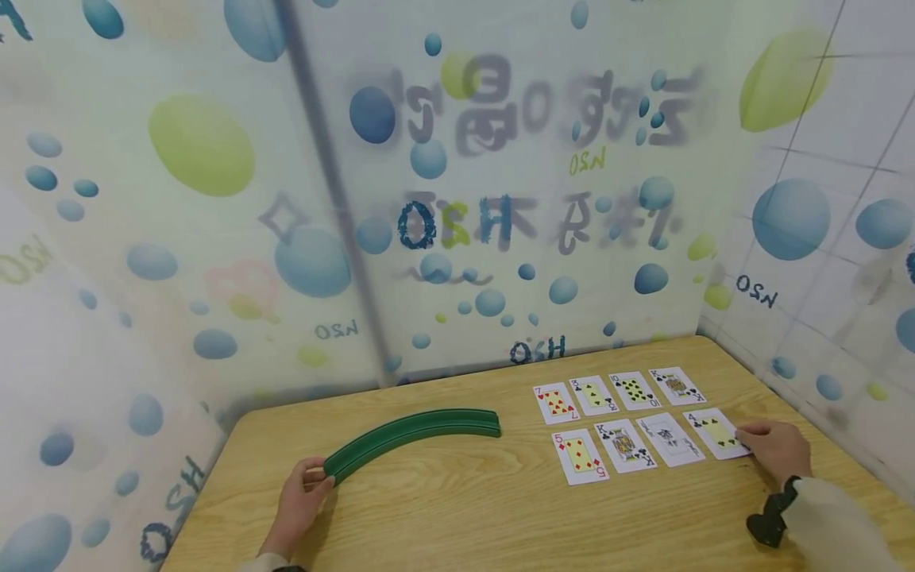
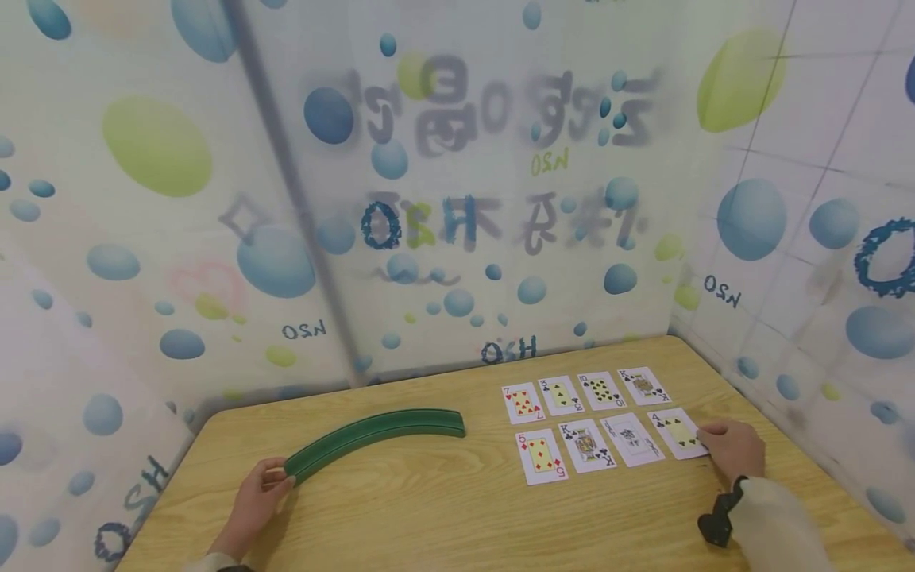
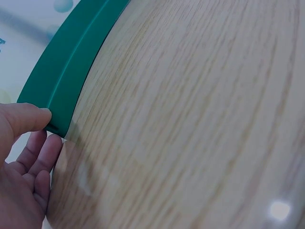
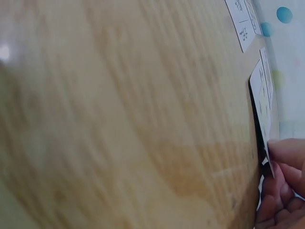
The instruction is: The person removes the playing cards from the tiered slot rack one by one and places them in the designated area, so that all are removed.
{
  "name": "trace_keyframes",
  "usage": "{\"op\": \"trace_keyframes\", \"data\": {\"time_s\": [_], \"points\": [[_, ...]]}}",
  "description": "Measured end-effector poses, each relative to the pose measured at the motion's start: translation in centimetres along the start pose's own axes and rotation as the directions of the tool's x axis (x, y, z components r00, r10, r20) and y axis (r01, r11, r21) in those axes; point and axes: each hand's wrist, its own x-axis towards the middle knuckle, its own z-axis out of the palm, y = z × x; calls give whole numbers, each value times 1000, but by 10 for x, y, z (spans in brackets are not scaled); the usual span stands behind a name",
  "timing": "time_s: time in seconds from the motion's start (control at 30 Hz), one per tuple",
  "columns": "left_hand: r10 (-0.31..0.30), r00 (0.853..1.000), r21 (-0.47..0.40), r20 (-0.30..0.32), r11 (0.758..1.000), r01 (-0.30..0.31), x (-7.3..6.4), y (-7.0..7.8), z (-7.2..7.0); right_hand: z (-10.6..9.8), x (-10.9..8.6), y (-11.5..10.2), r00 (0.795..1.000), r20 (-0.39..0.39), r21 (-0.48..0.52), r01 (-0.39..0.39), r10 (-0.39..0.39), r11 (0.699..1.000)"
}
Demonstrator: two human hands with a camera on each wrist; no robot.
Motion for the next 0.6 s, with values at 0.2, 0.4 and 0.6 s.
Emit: {"op": "trace_keyframes", "data": {"time_s": [0.2,0.4,0.6], "points": [[-2,1000,3,-2,1000,2,0,-1,0,2,0,-2,1000,-4,-1,-12,12,1000],[12,1000,4,-6,1000,-12,1,-2,1,2,0,-1,999,4,9,-47,47,999],[10,1000,13,-2,1000,-10,4,-3,3,1,-3,0,999,-10,14,-38,38,999]]}}
